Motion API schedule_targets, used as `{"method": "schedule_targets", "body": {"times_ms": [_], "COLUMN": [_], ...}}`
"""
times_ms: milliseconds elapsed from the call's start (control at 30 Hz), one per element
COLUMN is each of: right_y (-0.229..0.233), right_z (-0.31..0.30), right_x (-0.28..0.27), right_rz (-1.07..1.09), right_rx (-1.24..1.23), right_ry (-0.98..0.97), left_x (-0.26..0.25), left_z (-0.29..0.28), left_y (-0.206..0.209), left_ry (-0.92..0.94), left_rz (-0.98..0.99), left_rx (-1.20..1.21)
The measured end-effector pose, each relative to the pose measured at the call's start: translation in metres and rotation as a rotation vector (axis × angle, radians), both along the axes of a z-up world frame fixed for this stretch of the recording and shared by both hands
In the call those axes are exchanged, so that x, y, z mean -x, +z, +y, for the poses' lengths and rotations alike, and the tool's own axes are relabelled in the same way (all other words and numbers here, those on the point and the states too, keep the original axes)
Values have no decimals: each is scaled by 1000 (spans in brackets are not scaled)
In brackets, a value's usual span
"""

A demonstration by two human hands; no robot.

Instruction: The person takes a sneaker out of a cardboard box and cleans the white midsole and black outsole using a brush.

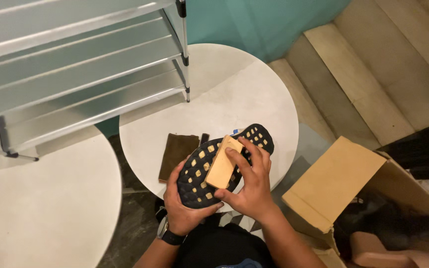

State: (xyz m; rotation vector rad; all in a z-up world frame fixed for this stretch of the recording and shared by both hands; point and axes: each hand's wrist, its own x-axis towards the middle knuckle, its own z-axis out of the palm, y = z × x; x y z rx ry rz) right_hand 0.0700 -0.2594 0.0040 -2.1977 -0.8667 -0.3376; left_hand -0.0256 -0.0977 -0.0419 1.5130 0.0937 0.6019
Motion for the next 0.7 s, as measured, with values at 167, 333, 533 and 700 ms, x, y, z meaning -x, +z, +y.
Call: {"method": "schedule_targets", "body": {"times_ms": [167,333,533,700], "right_y": [-12,-50,-56,-61], "right_z": [-27,-34,-19,-10], "right_x": [0,17,25,17], "right_rz": [-103,559,1197,1253], "right_rx": [-69,-808,-1179,-1186], "right_ry": [-21,-185,-29,-77], "left_x": [5,8,12,20], "left_z": [-21,-31,-49,-48], "left_y": [-9,-9,-23,-24], "left_ry": [88,117,162,157], "left_rz": [37,40,-80,-77], "left_rx": [110,111,-191,-315]}}
